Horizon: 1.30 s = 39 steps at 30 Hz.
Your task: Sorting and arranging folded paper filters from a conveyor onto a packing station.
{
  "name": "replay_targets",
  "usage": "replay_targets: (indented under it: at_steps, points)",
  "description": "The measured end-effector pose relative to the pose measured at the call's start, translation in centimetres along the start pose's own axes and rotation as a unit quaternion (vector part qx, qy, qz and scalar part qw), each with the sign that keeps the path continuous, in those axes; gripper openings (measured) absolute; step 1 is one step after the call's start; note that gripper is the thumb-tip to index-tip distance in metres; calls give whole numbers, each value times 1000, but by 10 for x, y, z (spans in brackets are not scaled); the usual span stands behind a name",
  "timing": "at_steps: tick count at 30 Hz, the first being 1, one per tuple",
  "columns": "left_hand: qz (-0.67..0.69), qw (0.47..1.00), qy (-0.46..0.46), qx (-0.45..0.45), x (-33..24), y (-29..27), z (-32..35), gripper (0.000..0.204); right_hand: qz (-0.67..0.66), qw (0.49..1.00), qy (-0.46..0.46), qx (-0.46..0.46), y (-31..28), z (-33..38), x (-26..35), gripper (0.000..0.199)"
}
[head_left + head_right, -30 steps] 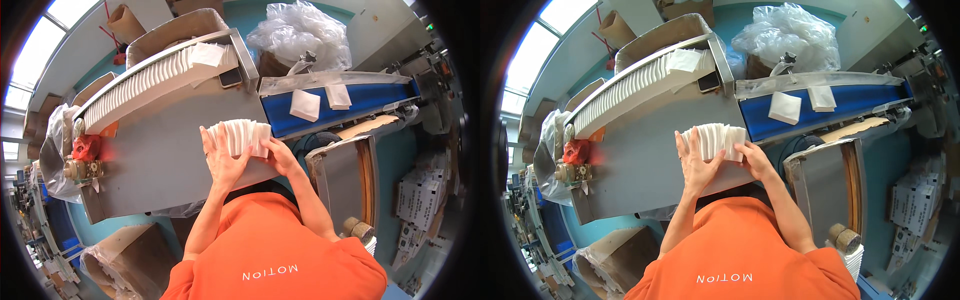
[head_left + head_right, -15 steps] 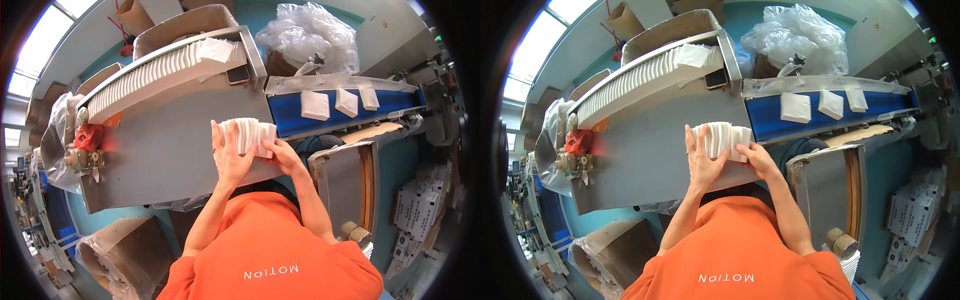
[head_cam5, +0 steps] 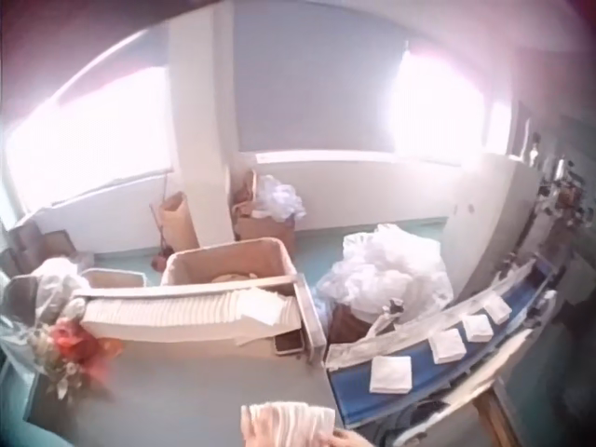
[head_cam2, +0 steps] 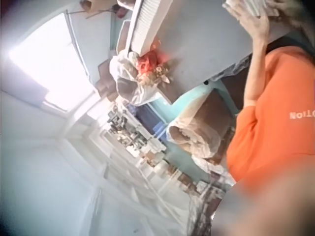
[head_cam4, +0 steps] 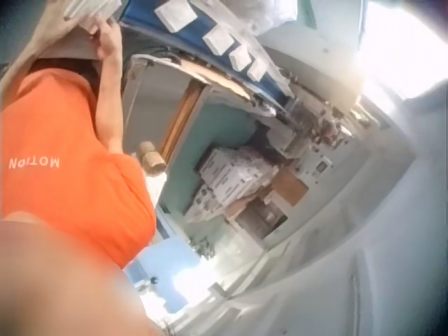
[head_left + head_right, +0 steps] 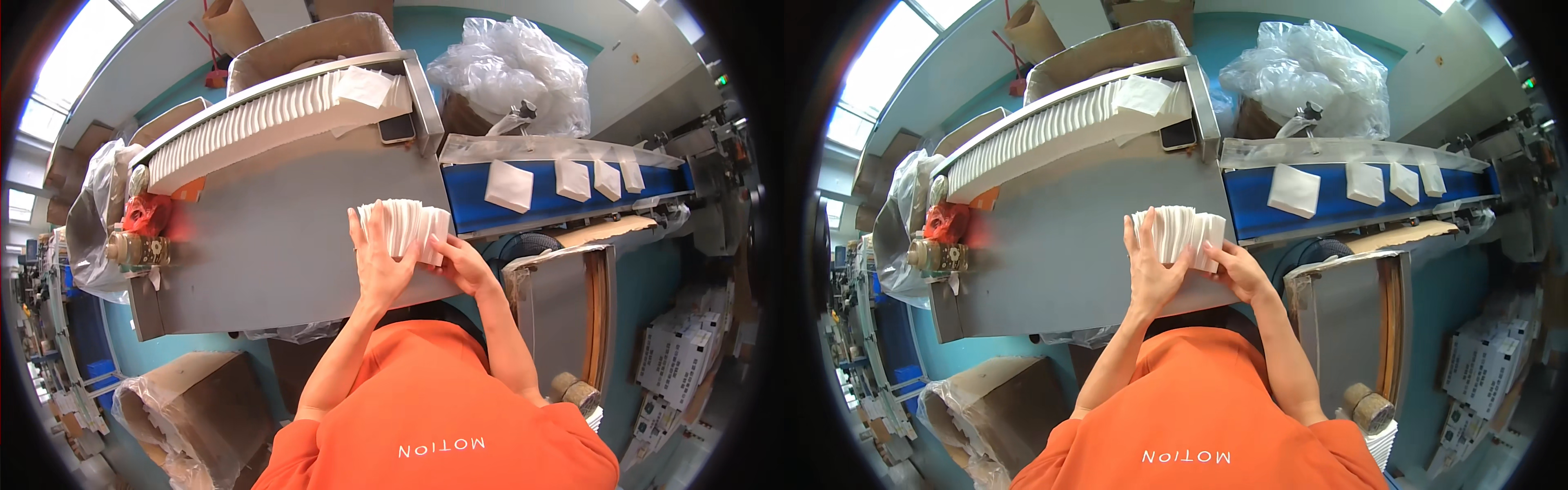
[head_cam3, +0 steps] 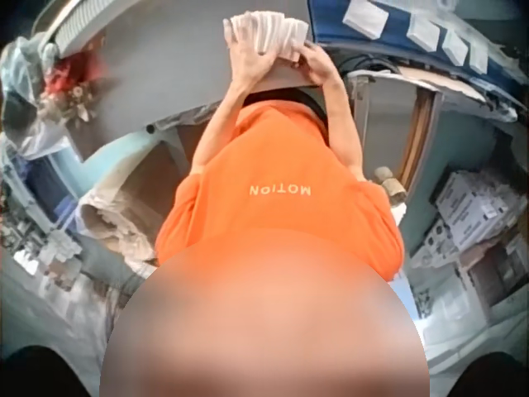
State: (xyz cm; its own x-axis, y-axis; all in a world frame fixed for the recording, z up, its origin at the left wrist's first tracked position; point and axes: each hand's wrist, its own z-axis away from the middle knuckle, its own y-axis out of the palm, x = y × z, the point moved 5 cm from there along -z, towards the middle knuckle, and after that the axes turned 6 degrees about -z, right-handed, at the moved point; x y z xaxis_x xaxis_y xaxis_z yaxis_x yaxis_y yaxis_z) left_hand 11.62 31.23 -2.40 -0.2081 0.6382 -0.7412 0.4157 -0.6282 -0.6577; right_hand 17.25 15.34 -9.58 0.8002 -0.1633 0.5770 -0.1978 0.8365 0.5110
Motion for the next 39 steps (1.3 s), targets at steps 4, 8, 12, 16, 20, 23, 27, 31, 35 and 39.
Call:
replay_targets:
  at_steps: [4, 8, 12, 16, 20, 23, 27, 31, 35, 39]
  points:
    - [25, 1000, -3, 3, 12, 4, 0, 83, -38, 999, -35, -4, -5, -2, 4, 35]
    - [38, 999, -9, 1, 5, 2, -1, 81, 49, 984, -140, -95, -10, -2, 15, 28]
    - [35, 999, -13, 16, -3, 1, 1, 78, 195, 959, -197, -65, 10, 0, 31, 21]
    - [34, 999, 15, -9, 1, -1, -4, 80, -14, 974, -149, -170, -18, -6, 30, 26]
    - [276, 952, -124, 47, 9, 7, 0, 80, 48, 974, -179, -130, -18, -17, 19, 53]
    - [176, 973, -102, 105, 7, 13, 0, 87, 237, 935, -240, -108, 26, -5, 23, 50]
    - [141, 983, -88, 77, 17, 12, 0, 94, -66, 994, -79, -41, 9, -11, 5, 36]
    - [164, 975, -115, 98, 16, 7, -2, 89, -98, 981, -113, -128, -21, -8, 7, 30]
    - [234, 955, -121, 139, 13, 16, 0, 84, 88, 970, -164, -159, 4, -2, 19, 51]
    - [221, 956, -125, 148, 11, 16, 2, 80, 135, 974, -170, -69, 23, -7, 15, 47]
